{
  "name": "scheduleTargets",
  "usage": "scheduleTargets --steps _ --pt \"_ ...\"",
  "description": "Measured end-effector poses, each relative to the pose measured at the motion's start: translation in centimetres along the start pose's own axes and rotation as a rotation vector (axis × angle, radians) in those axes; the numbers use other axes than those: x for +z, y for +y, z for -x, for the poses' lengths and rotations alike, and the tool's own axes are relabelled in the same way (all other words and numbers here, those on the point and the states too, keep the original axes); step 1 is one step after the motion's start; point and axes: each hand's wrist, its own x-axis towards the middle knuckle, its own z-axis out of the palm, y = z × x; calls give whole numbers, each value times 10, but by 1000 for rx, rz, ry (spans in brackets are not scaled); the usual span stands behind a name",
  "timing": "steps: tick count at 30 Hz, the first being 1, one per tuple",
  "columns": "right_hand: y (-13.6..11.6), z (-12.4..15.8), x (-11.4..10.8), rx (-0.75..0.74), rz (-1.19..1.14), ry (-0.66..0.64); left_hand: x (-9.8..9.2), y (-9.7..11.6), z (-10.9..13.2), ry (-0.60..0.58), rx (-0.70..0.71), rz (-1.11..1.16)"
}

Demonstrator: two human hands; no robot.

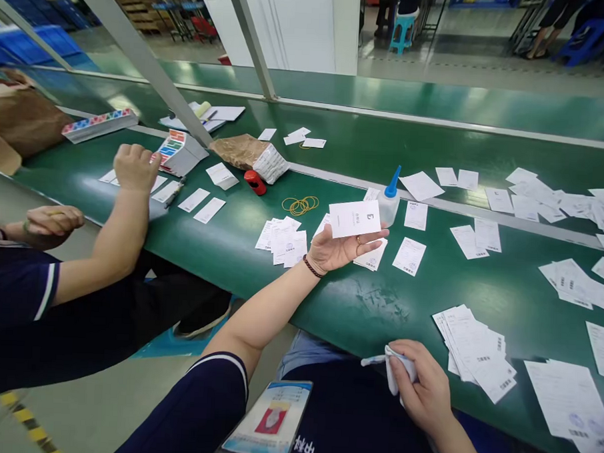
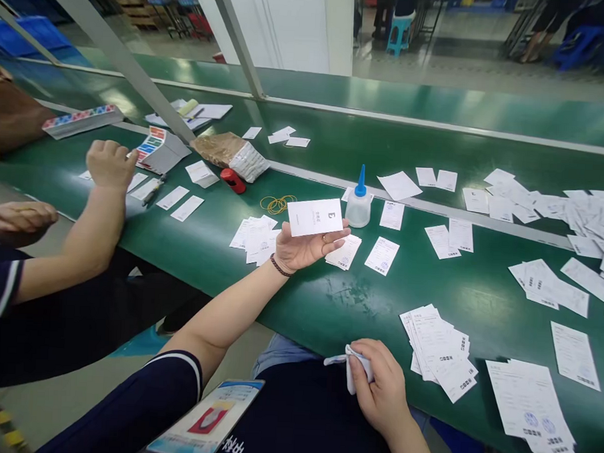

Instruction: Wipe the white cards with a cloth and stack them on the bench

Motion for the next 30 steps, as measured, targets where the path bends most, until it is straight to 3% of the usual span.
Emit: scheduleTargets --steps 4,6,8,11,14,18,21,25,30 --pt "-3 -4 -2 4 6 -2 -31 21 28 62 69 -273" --pt "-4 -5 -3 2 -6 -5 -60 31 50 224 87 -613" --pt "-4 -6 -4 2 -24 -14 -87 35 71 336 -29 -948" --pt "-3 -6 -4 -7 -46 -36 -106 33 85 345 -183 -1194" --pt "-2 -6 -4 -14 -51 -49 -89 25 71 232 -116 -1228" --pt "-4 -6 -4 -10 -35 -33 -45 8 17 -143 -14 -1173" --pt "-4 -6 -4 -14 -16 -2 -29 -5 -22 -326 -28 -1218" --pt "-4 -4 -3 -22 -14 28 -29 -9 -43 -398 2 -1271" --pt "-2 -3 -4 -27 -36 11 -37 0 -34 -346 25 -1074"
